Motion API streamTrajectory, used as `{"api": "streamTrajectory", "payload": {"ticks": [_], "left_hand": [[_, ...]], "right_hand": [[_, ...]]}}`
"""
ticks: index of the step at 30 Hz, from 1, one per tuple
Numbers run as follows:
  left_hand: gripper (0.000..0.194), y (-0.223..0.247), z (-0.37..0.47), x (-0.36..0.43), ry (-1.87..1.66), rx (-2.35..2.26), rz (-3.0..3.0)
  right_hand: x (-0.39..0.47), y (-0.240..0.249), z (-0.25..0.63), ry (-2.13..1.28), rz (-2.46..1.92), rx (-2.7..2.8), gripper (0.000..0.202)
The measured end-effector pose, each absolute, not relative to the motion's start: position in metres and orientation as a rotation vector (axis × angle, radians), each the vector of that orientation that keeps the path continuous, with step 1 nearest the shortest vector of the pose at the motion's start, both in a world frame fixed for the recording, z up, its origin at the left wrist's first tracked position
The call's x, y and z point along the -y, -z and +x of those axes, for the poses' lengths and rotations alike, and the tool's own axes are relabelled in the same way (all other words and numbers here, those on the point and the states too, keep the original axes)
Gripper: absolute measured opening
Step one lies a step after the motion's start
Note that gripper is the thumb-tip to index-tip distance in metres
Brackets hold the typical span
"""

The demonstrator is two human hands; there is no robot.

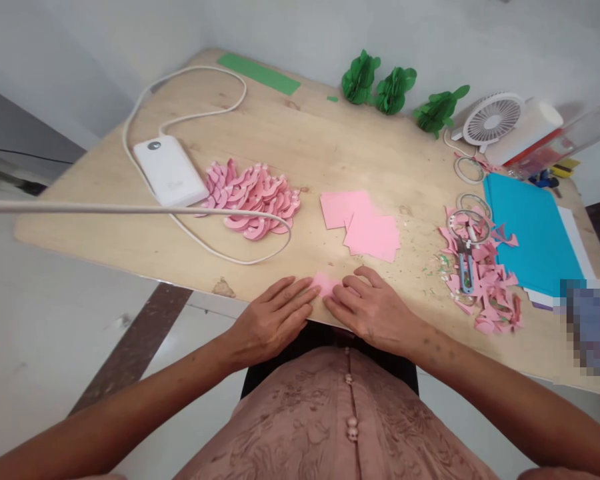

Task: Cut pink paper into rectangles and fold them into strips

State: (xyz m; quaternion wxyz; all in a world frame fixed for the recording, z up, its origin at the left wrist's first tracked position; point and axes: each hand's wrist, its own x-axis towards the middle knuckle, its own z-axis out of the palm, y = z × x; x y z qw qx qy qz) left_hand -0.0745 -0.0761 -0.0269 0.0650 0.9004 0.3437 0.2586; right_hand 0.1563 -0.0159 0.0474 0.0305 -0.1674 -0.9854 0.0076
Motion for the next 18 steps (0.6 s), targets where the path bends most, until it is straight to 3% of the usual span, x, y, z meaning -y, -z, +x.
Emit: {"api": "streamTrajectory", "payload": {"ticks": [18], "left_hand": [[0.023, 0.029, -0.074, 0.076, -0.814, -1.017, 2.748]], "right_hand": [[0.039, -0.049, 0.206, 0.100, -0.591, 3.055, 0.026]]}}
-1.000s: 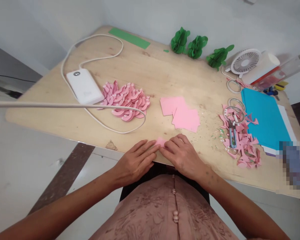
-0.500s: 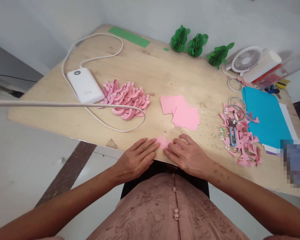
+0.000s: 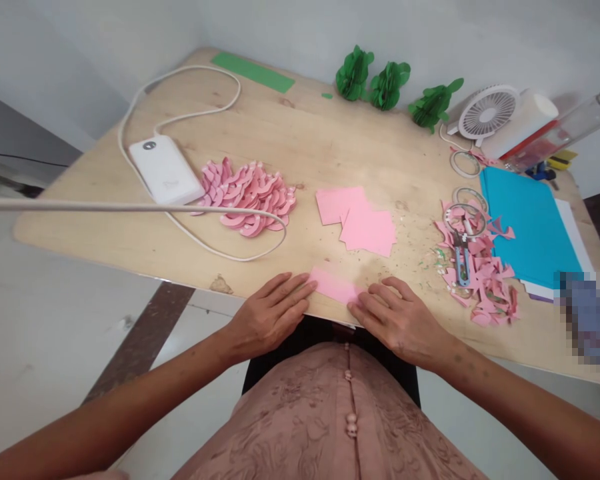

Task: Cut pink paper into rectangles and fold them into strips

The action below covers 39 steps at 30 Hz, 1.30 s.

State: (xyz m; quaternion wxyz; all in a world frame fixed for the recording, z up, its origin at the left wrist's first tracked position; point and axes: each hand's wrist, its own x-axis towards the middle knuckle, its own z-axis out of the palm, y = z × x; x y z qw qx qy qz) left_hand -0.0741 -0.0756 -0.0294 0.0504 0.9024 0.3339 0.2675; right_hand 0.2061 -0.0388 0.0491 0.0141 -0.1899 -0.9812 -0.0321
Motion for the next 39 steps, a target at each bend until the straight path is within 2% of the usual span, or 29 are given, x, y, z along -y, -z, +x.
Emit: {"api": "streamTrajectory", "payload": {"ticks": [12, 21, 28, 33, 39], "left_hand": [[0.021, 0.026, -0.072, 0.076, -0.790, -1.045, 2.820], [0.024, 0.022, -0.070, 0.078, -0.819, -1.072, 2.707], [0.021, 0.002, -0.055, 0.068, -1.056, -1.350, 2.315], [0.030, -0.005, -0.036, 0.061, -0.856, -1.631, 2.295], [0.030, -0.002, -0.035, 0.058, -0.709, -1.787, 2.214]], "right_hand": [[0.053, -0.053, 0.227, 0.108, -0.711, 2.943, 0.021], [0.055, -0.037, 0.194, 0.064, -0.728, 2.843, 0.027], [0.055, -0.030, 0.192, 0.021, -0.749, 2.854, 0.027], [0.056, -0.030, 0.192, 0.008, -0.761, 2.845, 0.028], [0.055, -0.027, 0.194, -0.026, -0.742, 2.835, 0.028]]}}
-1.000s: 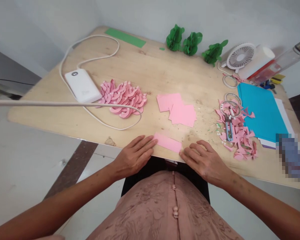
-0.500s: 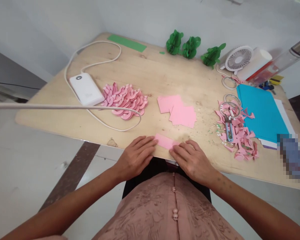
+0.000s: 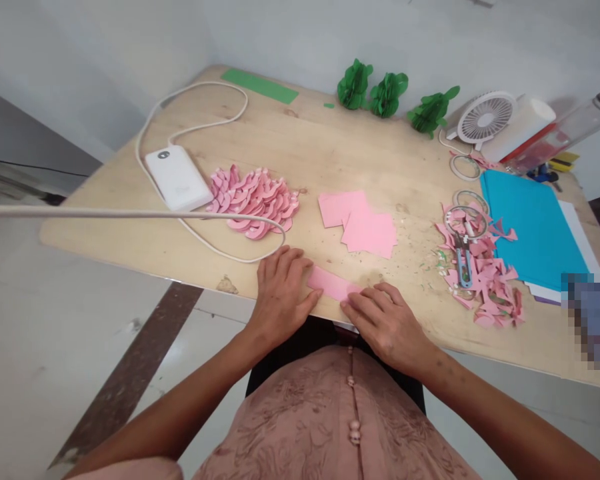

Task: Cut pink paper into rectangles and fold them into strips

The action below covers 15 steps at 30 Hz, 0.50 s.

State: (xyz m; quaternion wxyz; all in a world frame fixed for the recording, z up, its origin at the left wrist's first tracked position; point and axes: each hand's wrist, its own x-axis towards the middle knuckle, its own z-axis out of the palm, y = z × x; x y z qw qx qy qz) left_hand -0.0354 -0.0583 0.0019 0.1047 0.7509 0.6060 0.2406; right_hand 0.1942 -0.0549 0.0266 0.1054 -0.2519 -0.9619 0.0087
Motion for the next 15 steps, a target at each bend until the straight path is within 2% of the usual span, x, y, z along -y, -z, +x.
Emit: {"api": "streamTrajectory", "payload": {"ticks": [7, 15], "left_hand": [[0.030, -0.0048, -0.0389, 0.0531, -0.550, -1.813, 2.114], [0.028, 0.0016, -0.0427, 0.0522, -0.574, -1.787, 2.075]], "right_hand": [[0.0539, -0.0259, 0.1949, -0.068, -0.752, 2.830, 0.029], [0.0527, -0.0250, 0.1957, -0.077, -0.739, 2.816, 0.030]]}}
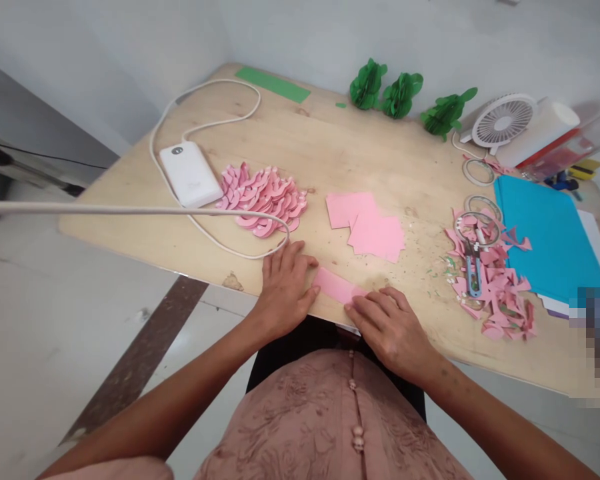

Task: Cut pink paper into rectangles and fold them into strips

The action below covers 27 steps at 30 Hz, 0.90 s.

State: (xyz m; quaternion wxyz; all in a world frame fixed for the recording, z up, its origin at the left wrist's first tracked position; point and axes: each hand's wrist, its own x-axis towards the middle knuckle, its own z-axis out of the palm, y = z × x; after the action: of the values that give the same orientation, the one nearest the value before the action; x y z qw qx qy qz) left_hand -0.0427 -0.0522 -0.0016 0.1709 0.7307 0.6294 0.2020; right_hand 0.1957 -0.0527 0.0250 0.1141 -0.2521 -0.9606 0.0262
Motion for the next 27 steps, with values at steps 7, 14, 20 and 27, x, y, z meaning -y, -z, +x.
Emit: {"api": "streamTrajectory", "payload": {"ticks": [7, 14, 20, 27], "left_hand": [[0.029, 0.000, -0.044, 0.051, -0.554, -1.791, 2.054], [0.031, -0.003, -0.044, 0.051, -0.524, -1.794, 2.048], [0.033, 0.000, -0.047, 0.050, -0.521, -1.797, 2.053], [0.041, -0.002, -0.036, 0.072, -0.608, -1.674, 2.427]], "right_hand": [[0.053, -0.024, 0.197, -0.067, -0.738, 2.806, 0.030], [0.053, -0.022, 0.197, -0.080, -0.742, 2.800, 0.030], [0.053, -0.023, 0.196, -0.084, -0.739, 2.784, 0.030], [0.054, -0.020, 0.197, -0.092, -0.746, 2.768, 0.030]]}}
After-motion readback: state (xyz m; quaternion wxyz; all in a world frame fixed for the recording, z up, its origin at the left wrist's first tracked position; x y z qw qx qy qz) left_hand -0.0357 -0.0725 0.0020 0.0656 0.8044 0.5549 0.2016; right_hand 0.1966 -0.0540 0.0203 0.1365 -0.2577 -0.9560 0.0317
